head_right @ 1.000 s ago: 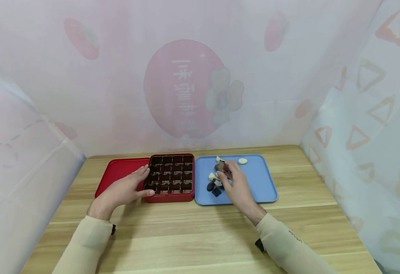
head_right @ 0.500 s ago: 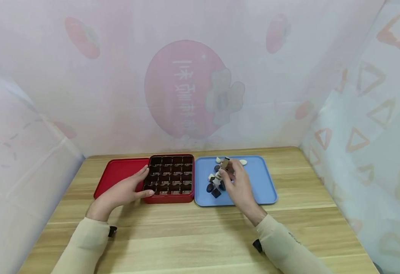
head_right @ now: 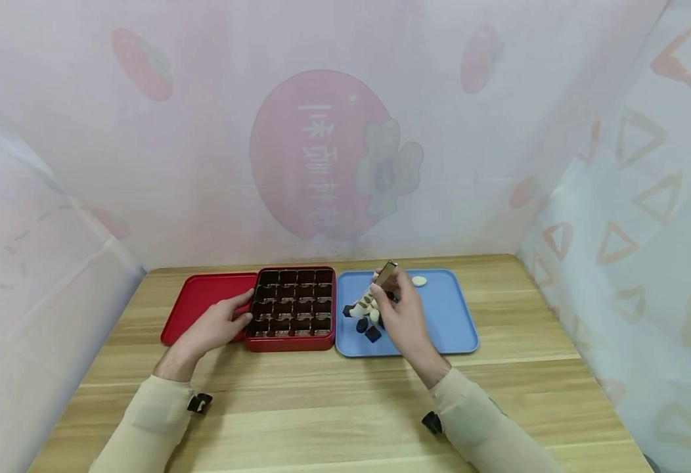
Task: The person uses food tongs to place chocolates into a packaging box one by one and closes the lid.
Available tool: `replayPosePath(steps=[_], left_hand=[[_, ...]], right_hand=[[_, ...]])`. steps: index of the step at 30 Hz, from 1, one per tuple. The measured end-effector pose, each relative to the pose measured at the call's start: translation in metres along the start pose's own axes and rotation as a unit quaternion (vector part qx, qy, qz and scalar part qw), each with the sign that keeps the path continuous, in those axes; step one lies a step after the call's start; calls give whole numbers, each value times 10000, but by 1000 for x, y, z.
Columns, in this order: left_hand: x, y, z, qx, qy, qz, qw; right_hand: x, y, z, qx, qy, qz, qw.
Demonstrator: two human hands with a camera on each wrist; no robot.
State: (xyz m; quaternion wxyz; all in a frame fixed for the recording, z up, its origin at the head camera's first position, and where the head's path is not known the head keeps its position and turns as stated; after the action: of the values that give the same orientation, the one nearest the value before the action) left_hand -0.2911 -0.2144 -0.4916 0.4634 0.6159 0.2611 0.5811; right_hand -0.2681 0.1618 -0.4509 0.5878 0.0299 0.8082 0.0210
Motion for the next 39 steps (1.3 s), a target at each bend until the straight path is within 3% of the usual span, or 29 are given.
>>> replayPosePath(steps=[9, 27, 33, 39], left_hand=[[0, -3, 1, -140, -74, -81, 9998], [-2, -5, 0, -155, -69, -134, 9998], [-2, -5, 0, -154, -82, -127, 9998], [-2, -6, 0, -186, -29, -139, 9997]], right_hand=[[-2, -14, 0, 47, -421, -595, 9973], [-5, -65, 8, -819, -215, -388, 9957], [-5, -71, 11, -914, -250, -179, 9953], [-4, -69, 10, -917, -163, -327, 9951]])
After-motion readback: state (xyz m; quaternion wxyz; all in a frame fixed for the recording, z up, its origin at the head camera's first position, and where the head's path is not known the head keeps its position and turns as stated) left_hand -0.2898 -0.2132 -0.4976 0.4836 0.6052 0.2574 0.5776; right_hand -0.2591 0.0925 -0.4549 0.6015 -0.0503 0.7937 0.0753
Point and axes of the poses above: each hand's wrist, its own z-axis away from the middle knuckle, its own y-axis out of the back of the hand, x = y × z, the point moved 7 cm from there along -z, towards the middle knuckle, and after that the axes turned 9 degrees about -z, right-handed, at the moved point
